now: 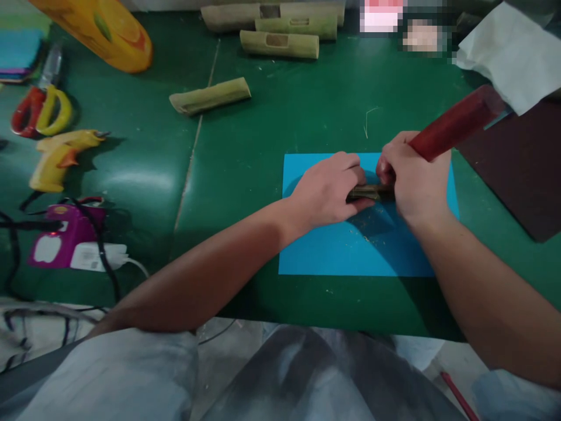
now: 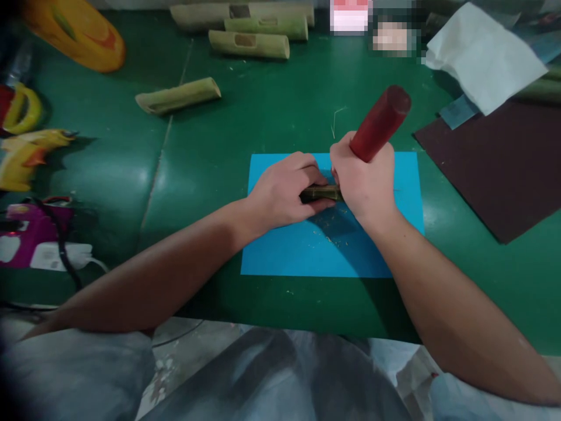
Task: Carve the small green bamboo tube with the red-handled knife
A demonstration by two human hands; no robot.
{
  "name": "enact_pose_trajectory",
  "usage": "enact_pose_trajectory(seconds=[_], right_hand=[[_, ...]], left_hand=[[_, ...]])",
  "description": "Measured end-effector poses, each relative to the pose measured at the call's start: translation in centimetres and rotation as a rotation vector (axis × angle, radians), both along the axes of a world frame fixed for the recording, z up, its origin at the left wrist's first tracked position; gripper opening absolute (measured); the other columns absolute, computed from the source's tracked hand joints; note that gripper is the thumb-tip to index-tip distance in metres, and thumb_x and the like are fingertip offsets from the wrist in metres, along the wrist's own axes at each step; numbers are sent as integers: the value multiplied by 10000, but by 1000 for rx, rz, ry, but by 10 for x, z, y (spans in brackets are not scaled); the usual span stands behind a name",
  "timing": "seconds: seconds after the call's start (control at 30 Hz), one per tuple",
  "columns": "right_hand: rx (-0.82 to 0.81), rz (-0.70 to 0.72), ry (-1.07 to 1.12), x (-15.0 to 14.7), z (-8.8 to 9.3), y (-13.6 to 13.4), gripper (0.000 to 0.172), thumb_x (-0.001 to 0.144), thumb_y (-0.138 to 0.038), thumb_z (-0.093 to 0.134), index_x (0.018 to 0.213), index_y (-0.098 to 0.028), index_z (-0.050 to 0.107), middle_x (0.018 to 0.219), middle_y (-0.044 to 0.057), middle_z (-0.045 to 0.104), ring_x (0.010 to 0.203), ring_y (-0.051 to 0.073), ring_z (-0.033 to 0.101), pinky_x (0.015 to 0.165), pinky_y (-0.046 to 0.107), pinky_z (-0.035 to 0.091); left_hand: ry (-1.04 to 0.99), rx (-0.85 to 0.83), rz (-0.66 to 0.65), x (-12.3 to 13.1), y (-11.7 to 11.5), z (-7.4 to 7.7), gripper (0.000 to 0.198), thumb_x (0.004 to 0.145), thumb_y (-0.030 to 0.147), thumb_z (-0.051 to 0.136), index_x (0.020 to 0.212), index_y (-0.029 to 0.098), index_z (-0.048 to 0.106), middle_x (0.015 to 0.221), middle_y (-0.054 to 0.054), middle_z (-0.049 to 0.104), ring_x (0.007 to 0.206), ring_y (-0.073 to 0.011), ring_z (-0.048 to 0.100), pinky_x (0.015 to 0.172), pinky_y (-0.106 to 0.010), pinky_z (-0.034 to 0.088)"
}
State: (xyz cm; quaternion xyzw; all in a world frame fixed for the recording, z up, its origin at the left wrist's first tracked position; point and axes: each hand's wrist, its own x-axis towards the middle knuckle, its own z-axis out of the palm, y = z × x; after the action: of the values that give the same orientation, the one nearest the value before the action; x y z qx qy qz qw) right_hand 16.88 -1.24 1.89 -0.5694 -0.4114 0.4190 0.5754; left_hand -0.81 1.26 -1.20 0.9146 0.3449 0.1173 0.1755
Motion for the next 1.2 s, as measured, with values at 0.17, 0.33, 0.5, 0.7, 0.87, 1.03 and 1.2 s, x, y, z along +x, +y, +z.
enact_pose_trajectory(seconds=[0.17,0.33,0.5,0.7,0.87,1.03,1.2], right_hand=[[-26,14,-82,-1,4,0,399,847,-71,698,554,-297,546,597,-22,510,586,162,413,605,372,396],[-24,38,-97,0,0,1,396,862,-102,705,558,-298,544,599,-12,515,595,173,422,617,380,412],[-33,46,-104,3,0,1,447,907,-135,769,558,-298,541,594,1,499,604,186,424,637,408,415],[-36,42,-170,3,-2,4,454,914,-174,785,571,-302,517,605,-2,474,639,190,417,646,398,389],[-23,73,-224,1,-7,12,518,931,-132,801,585,-302,455,631,-29,436,655,182,403,645,393,327],[-26,67,-185,-1,-4,12,542,947,-45,782,583,-310,480,609,-39,426,670,186,393,664,392,344],[-30,57,-187,0,-4,11,558,961,-84,791,576,-308,455,604,-34,407,661,182,370,644,392,314]], left_hand=[[14,1,6,3,2,0,261,1111,423,741,1202,191,821,1277,-155,793,1227,-372,768,1031,-500,625],[-6,0,2,4,-1,0,246,1106,412,744,1232,205,792,1305,-144,784,1261,-371,761,1069,-495,621],[45,-45,22,7,-2,6,303,1090,410,789,1294,187,783,1383,-167,772,1313,-395,758,1104,-513,627],[116,-54,3,11,-2,10,311,1126,387,733,1335,164,787,1404,-204,776,1339,-429,752,1136,-567,622],[42,4,14,10,1,3,304,1129,425,744,1335,204,770,1444,-189,772,1369,-422,731,1191,-567,600],[23,-54,37,9,2,5,311,1092,383,812,1321,189,732,1447,-191,763,1360,-394,717,1214,-538,600],[21,-41,0,9,3,8,246,1048,339,789,1263,228,747,1392,-178,782,1314,-401,710,1172,-572,623]])
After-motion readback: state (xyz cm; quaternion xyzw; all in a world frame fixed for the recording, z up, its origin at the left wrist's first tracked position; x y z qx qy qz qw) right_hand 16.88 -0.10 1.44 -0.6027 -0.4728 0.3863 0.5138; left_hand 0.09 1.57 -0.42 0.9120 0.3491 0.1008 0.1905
